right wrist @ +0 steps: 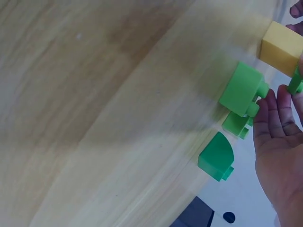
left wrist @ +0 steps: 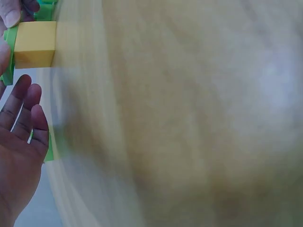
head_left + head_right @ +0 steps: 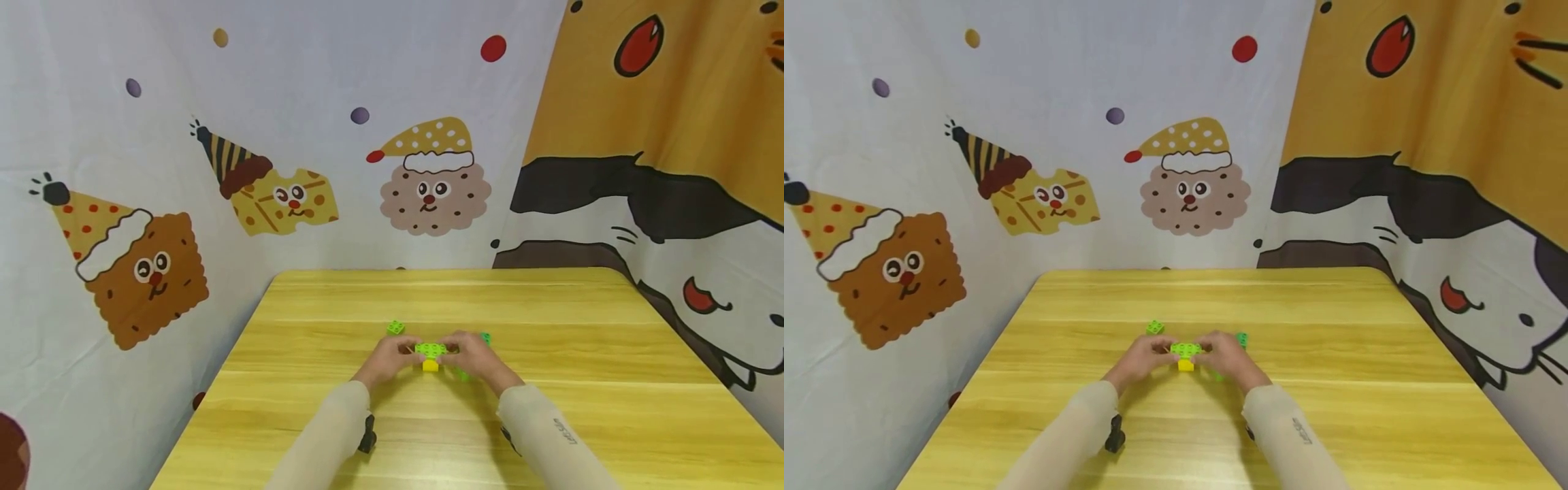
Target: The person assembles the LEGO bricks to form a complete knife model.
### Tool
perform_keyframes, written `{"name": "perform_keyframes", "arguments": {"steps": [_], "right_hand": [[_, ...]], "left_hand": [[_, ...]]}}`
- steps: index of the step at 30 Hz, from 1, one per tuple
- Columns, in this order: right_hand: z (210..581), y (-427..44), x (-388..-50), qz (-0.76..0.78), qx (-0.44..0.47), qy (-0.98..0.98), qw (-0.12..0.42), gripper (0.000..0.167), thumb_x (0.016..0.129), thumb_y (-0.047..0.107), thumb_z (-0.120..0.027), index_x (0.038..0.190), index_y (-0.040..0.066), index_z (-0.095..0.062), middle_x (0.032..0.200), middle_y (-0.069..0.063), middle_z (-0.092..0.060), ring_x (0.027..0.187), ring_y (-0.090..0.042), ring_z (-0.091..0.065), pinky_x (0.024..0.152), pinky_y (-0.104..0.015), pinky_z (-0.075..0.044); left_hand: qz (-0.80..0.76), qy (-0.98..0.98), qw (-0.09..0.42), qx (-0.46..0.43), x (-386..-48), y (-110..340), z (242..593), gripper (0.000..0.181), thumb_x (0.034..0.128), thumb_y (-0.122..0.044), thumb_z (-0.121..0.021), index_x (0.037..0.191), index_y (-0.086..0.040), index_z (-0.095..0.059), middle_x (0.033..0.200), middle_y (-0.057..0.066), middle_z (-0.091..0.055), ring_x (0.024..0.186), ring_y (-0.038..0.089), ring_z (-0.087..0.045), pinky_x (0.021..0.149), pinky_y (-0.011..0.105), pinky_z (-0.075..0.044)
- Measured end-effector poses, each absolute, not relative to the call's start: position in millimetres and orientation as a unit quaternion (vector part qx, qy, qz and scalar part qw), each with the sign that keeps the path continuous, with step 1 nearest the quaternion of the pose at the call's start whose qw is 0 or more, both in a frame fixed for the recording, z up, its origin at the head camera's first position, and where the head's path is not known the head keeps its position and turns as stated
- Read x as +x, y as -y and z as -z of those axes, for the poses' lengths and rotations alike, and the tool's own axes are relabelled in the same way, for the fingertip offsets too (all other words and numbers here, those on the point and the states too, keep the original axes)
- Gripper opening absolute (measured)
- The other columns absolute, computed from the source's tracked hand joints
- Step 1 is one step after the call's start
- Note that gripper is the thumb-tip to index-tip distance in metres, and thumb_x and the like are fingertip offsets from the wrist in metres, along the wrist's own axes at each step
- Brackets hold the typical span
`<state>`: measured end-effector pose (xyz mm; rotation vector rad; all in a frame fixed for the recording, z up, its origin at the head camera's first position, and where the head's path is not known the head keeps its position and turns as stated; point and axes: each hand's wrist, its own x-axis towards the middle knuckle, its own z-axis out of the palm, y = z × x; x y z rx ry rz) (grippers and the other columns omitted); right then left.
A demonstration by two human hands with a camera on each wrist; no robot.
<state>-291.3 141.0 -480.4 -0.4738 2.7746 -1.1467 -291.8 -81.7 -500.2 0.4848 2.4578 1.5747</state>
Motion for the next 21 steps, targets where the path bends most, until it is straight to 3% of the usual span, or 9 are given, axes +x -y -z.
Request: {"name": "perform_keyframes", "arguments": {"steps": [21], "right_hand": [[485.6, -144.5, -292.3, 0.427, -0.158, -0.886, 0.092, 0.02, 0.092, 0.017, -0.073, 0.112, 0.014, -0.072, 0.096, 0.002, -0.065, 0.087, -0.016, -0.059, 0.078, -0.036, -0.052]], "left_hand": [[-0.521, -0.838, 0.089, 0.136, -292.2, 78.7, 500.8, 0.03, 0.0892, -0.025, -0.077, 0.117, -0.016, -0.072, 0.093, -0.002, -0.065, 0.088, 0.016, -0.06, 0.075, 0.032, -0.051]]}}
